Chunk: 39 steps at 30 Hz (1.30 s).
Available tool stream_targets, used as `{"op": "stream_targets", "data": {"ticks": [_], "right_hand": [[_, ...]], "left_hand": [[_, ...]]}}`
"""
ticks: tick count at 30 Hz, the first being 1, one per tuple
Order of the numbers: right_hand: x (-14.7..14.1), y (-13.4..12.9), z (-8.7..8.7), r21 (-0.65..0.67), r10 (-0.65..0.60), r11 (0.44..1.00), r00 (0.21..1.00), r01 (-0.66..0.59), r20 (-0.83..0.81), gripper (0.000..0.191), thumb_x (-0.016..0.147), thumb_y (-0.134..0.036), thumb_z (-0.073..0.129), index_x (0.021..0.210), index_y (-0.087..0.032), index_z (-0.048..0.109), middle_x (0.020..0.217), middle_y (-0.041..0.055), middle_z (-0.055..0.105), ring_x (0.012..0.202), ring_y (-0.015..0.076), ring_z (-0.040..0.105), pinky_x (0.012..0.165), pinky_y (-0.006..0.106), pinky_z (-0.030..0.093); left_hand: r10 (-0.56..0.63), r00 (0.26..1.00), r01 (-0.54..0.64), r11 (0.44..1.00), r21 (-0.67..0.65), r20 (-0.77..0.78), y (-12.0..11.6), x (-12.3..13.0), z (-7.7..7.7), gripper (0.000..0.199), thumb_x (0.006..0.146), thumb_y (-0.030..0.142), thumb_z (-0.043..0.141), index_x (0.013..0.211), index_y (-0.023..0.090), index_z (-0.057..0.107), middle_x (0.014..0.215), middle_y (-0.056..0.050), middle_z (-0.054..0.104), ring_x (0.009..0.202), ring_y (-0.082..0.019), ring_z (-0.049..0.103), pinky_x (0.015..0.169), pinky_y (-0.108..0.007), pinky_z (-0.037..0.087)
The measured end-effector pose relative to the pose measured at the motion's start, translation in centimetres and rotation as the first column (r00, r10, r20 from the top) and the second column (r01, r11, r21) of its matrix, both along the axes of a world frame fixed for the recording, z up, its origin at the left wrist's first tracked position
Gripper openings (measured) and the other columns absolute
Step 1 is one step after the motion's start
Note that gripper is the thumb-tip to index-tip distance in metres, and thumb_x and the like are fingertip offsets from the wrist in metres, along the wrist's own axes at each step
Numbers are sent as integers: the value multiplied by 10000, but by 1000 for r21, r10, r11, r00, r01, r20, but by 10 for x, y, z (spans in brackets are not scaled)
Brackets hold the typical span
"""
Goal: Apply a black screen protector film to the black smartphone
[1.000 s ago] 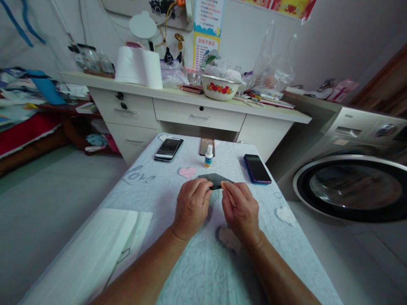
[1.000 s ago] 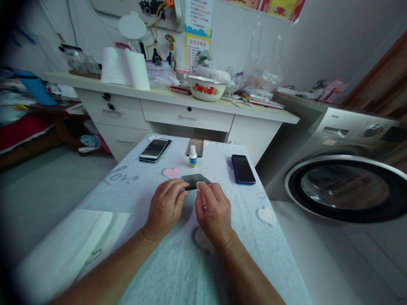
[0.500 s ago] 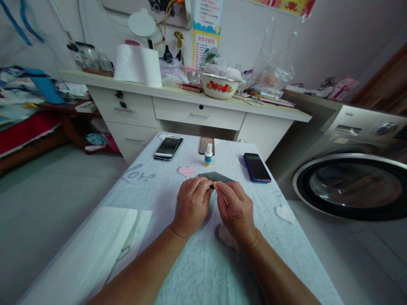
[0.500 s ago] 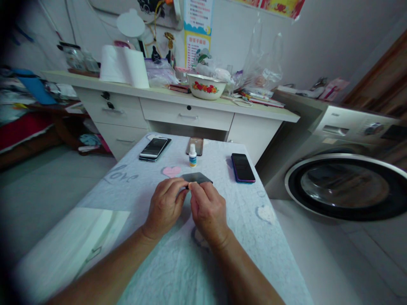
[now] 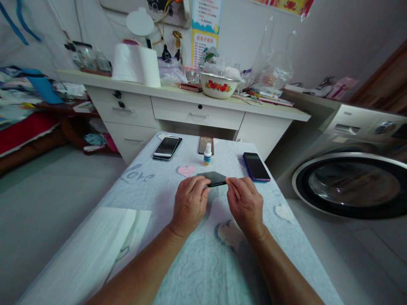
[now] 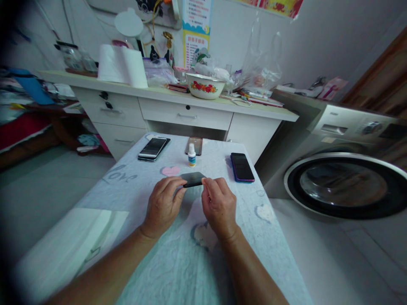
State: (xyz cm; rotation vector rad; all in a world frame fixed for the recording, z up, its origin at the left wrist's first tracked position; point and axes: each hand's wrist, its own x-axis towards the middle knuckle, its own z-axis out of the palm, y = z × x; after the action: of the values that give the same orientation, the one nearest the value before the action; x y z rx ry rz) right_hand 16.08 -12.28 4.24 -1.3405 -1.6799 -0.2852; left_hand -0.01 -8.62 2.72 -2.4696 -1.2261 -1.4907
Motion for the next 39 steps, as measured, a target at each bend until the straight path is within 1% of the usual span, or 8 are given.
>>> {"op": "stream_targets", "data": {"ticks": [4, 10, 20, 28, 33, 39], "right_hand": [[-3, -1, 0, -8, 0, 1000, 1000, 0, 4, 183, 901, -131, 519, 1030, -179, 639, 818, 32, 590, 745, 131, 590, 722, 245, 498], [-11, -4, -1, -43, 61, 997, 998, -61, 5, 228, 901, -112, 494, 1074, -180, 626, 850, 40, 595, 776, 135, 591, 738, 252, 508], [-26, -5, -4, -24, 112, 994, 992, -110, 53, 248, 902, -120, 494, 1109, -166, 624, 883, 59, 621, 784, 141, 610, 717, 255, 524], [-17, -4, -2, -51, 108, 993, 994, -106, 26, 249, 916, -142, 489, 1122, -207, 614, 910, 49, 625, 812, 138, 614, 754, 262, 529], [-7, -1, -1, -40, 52, 998, 999, -52, 12, 209, 915, -150, 506, 1072, -195, 635, 849, 37, 605, 766, 130, 603, 743, 245, 511], [0, 0, -1, -9, 12, 1000, 1000, -13, -13, 198, 913, -162, 513, 1061, -202, 639, 839, 32, 601, 759, 130, 599, 747, 247, 508]], "left_hand": [[-3, 1000, 3, 1000, 4, -1, 0, 0, 0, 134, 901, 191, 517, 1011, 169, 589, 991, -70, 650, 952, -208, 589, 853, -359, 475], [-16, 1000, 16, 1000, 2, 2, 0, 2, -1, 123, 896, 186, 522, 997, 173, 590, 974, -66, 650, 935, -204, 589, 845, -354, 482], [-45, 999, 45, 999, -21, 12, -1, 3, 0, 121, 925, 225, 485, 992, 182, 576, 957, -60, 648, 919, -197, 593, 836, -342, 480], [-25, 1000, 25, 999, -30, -1, -1, 2, 0, 116, 907, 200, 509, 993, 180, 584, 975, -63, 655, 928, -201, 596, 844, -352, 479], [-13, 1000, 13, 999, -36, 8, 0, 0, 0, 137, 904, 204, 511, 1012, 180, 592, 999, -68, 655, 961, -207, 594, 859, -358, 477], [-15, 999, 16, 999, -40, 40, 0, 0, -1, 140, 902, 185, 514, 1019, 166, 587, 1006, -69, 647, 979, -204, 580, 881, -359, 469]]}}
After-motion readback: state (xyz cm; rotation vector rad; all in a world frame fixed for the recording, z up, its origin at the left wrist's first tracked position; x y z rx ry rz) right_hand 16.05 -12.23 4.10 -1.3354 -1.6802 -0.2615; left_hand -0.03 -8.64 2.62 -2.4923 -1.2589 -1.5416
